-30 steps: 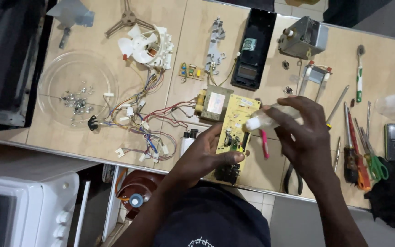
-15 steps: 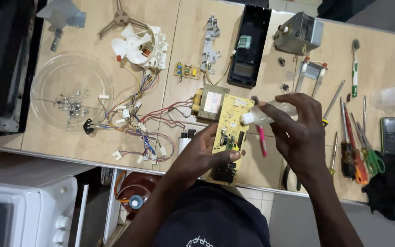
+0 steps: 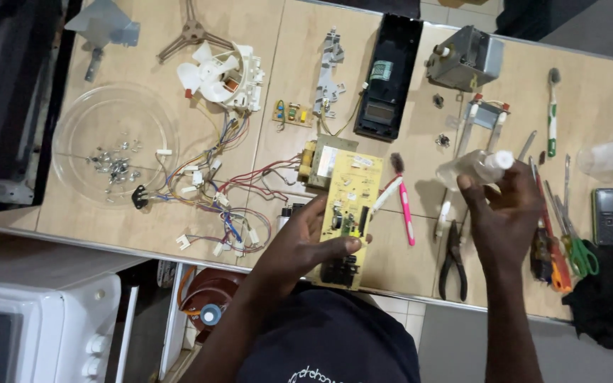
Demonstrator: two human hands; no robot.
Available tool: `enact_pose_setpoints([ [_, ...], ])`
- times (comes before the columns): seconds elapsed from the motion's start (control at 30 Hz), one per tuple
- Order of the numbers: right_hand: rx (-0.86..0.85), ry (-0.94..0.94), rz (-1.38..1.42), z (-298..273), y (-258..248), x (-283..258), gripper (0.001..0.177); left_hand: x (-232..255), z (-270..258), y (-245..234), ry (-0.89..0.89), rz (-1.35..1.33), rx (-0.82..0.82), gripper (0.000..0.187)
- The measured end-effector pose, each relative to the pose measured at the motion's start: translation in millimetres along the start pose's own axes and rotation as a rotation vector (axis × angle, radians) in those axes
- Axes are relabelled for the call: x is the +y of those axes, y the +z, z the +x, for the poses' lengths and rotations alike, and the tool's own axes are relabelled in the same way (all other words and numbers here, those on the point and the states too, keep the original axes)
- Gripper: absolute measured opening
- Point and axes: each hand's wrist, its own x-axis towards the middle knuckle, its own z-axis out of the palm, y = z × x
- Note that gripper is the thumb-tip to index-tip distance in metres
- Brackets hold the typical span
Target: Cleaning a microwave circuit board using a toothbrush and cleaning solution on a workshop table.
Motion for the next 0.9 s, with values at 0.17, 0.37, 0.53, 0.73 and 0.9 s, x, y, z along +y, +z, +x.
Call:
enact_pose_setpoints([
  [0.17, 0.052, -0.015, -0.093, 15.0, 8.4, 72.4, 0.036, -7.2, -2.9, -2.4, 0.084, 0.05, -0.06, 0.093],
  [0.37, 0.101, -0.027, -0.215, 23.0, 31.4, 86.0, 0.041, -19.0, -4.1, -8.4, 0.175, 0.115, -0.103, 0.109],
  [0.53, 0.099, -0.074, -0.216, 18.6, 35.3, 79.8, 0.047, -26.3, -2.9, -14.5, 0.203, 0.089, -0.089, 0.106],
  [0.73, 0.239, -0.081, -0.663, -20.9, 41.9, 78.7, 0.041, -27.1, -7.0, -21.6, 0.212, 0.068, -0.072, 0.104],
  [0.9, -0.172, 0.249, -0.666, -51.9, 66.7, 85.8, 0.026, -0.5, -16.4, -6.2, 0.173, 0.12, -0.08, 0.111],
])
